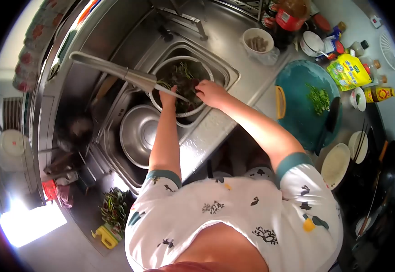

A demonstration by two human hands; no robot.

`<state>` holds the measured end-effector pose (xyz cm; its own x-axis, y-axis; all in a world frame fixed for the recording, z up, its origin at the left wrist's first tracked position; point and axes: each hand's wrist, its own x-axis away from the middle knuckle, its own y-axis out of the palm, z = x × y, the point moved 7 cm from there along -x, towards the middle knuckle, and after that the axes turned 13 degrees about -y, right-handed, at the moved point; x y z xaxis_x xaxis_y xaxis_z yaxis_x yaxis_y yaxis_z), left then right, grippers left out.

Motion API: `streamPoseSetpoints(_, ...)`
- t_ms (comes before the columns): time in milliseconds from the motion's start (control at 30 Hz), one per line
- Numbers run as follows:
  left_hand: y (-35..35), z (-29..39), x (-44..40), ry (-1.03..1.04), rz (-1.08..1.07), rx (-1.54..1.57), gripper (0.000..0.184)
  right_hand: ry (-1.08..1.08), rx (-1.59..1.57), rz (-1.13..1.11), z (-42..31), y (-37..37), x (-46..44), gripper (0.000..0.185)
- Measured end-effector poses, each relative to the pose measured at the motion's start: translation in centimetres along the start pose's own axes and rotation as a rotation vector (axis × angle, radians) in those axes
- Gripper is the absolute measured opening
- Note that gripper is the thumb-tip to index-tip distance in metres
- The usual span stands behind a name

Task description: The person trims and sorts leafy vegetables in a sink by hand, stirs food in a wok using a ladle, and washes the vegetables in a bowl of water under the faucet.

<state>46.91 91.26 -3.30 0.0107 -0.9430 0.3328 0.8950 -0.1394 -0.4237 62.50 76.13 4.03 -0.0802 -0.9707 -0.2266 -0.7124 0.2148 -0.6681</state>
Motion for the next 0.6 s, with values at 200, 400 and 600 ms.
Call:
streamPoseSetpoints(200,6.2,-4.8,-2.4,0.039,-0.197,-0.103,0.049,0.317,0.243,-0.103,8.6,9.4,-7.2,0.047)
streamPoseSetpoints(400,3.5,-6.0,0.6,-0.52,-0.288,0.58,0.047,0.003,0.333,-0.46,8.9,10.1,-10.8,0.043)
streamPoseSetpoints(600,6.7,-6.0,-0.6,-0.651,-0.364,1.14,0.046,0.167,-0.257,-0.085,11.6,13.4,-10.2,0.061)
